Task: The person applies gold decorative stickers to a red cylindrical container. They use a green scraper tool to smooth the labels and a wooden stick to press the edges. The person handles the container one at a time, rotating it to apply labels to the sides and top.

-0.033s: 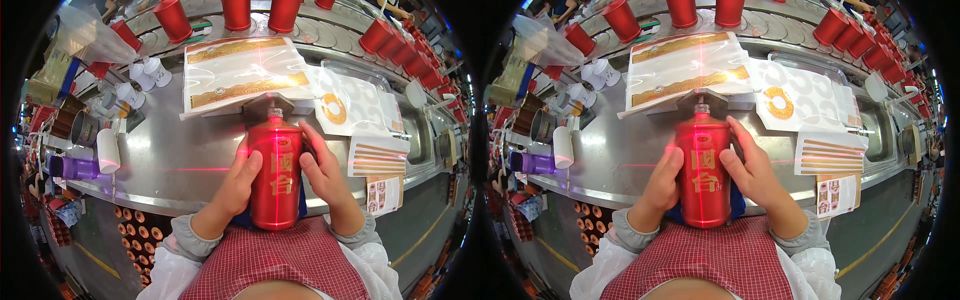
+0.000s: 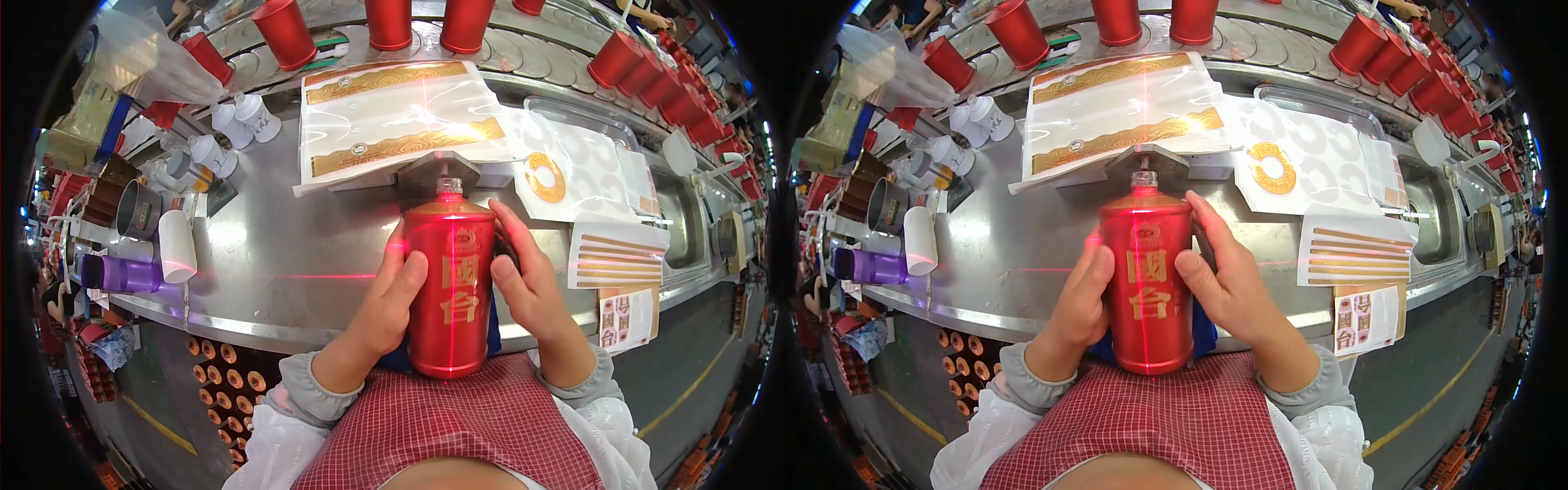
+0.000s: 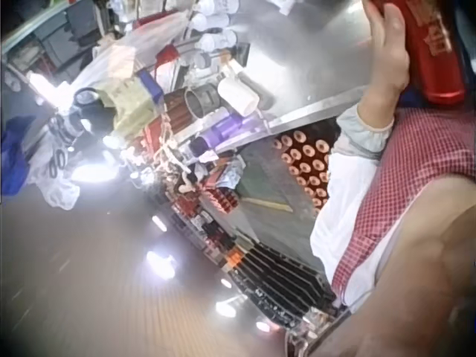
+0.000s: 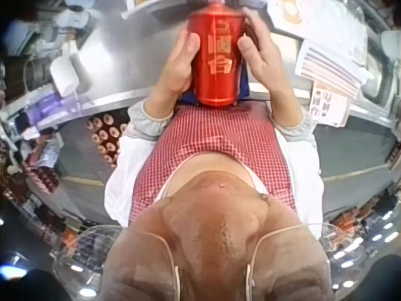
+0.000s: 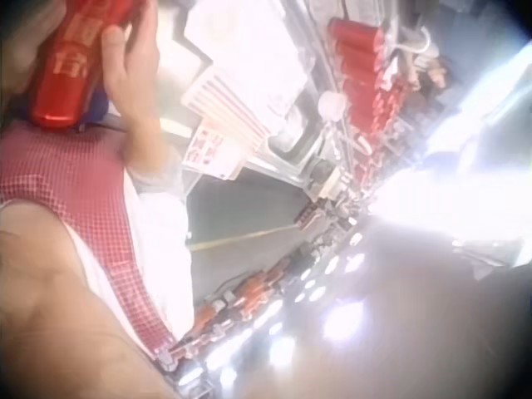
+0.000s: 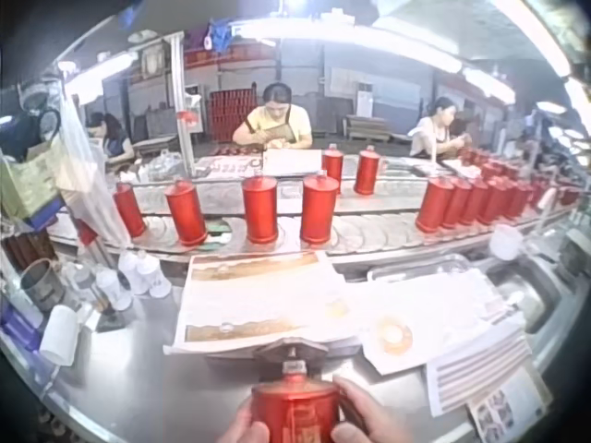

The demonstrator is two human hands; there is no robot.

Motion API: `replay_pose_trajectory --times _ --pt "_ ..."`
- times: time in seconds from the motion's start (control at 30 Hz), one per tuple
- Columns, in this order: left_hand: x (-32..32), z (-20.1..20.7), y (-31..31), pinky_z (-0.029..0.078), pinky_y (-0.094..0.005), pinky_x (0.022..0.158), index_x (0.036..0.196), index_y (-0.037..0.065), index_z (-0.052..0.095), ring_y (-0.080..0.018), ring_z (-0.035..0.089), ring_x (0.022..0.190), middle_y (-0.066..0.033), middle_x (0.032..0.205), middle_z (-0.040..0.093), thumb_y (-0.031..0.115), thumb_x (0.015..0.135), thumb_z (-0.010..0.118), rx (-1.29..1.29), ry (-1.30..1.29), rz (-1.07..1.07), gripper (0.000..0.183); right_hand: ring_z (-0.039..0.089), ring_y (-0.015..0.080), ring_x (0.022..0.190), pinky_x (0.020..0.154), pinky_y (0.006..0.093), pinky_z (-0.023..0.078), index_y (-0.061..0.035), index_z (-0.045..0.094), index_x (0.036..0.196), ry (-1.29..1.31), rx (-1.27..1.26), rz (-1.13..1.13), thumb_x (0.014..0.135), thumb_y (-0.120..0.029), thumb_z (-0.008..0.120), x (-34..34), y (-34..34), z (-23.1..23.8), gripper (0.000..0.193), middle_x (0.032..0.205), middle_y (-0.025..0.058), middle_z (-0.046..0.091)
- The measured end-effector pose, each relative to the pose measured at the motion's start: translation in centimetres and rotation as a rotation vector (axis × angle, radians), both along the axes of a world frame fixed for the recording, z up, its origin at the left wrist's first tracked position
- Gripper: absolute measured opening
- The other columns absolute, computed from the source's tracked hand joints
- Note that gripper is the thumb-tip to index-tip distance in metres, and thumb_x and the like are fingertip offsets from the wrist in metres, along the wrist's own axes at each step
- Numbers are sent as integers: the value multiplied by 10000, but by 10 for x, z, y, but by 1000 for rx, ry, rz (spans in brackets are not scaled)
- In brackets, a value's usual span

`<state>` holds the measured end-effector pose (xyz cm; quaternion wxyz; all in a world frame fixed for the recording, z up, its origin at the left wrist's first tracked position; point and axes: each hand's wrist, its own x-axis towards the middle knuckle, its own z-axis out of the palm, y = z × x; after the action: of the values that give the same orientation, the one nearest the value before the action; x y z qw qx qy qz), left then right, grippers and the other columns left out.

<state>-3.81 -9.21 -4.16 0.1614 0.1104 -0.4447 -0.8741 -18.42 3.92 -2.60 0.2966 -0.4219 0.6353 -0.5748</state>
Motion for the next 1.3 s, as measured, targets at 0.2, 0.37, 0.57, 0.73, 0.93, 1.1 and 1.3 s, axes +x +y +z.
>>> replay_pose_trajectory --times 0.2,0.37,0.57,0.73,0.93,1.1,1.3 --pt "9 3 8 330 -376 1093 1492 -8 103 -239 395 1326 -166 1455 354 499 954 517 -236 74 54 848 436 328 1319 1081 384 344 92 278 1443 147 -97 18 914 -375 647 8 10 1 796 1398 278 438" --pt "10 13 12 312 -399 1110 1498 -10 43 -256 359 1359 -185 1468 327 593 842 641 -266 40 62 1074 442 337 1314 1073 388 354 84 278 1446 154 -127 29 886 -418 671 9 13 2 848 1397 277 438" --pt "11 11 17 324 -398 1104 1501 -7 13 -263 351 1365 -189 1485 289 619 816 654 -373 21 126 1128 440 338 1314 1056 388 372 71 267 1457 155 -156 40 873 -437 682 10 15 0 878 1420 274 412" --pt "8 0 8 352 -377 1082 1484 -5 125 -239 420 1305 -171 1431 378 584 901 554 -317 74 63 933 410 352 1340 1085 397 337 79 234 1468 142 -123 29 884 -470 653 9 11 -5 904 1433 290 391" --pt "1 -2 7 431 -332 1014 1451 31 267 -183 520 1206 -129 1340 497 439 1027 385 -28 -28 41 600 375 373 1367 1110 392 299 92 218 1468 104 2 6 944 -475 560 4 2 -13 844 1435 321 379" --pt "-9 -8 5 476 -346 974 1406 34 350 -191 570 1151 -132 1293 545 456 1029 352 27 -63 75 565 377 374 1367 1108 379 301 105 228 1460 120 8 -38 962 -464 531 -1 -3 -26 815 1435 326 381" --pt "-17 -19 -11 389 -325 1052 1475 13 221 -184 499 1233 -128 1373 481 455 1014 418 -4 -1 78 668 407 365 1348 1099 375 316 115 215 1459 144 -2 -42 972 -444 520 -10 -17 -21 802 1423 314 407"
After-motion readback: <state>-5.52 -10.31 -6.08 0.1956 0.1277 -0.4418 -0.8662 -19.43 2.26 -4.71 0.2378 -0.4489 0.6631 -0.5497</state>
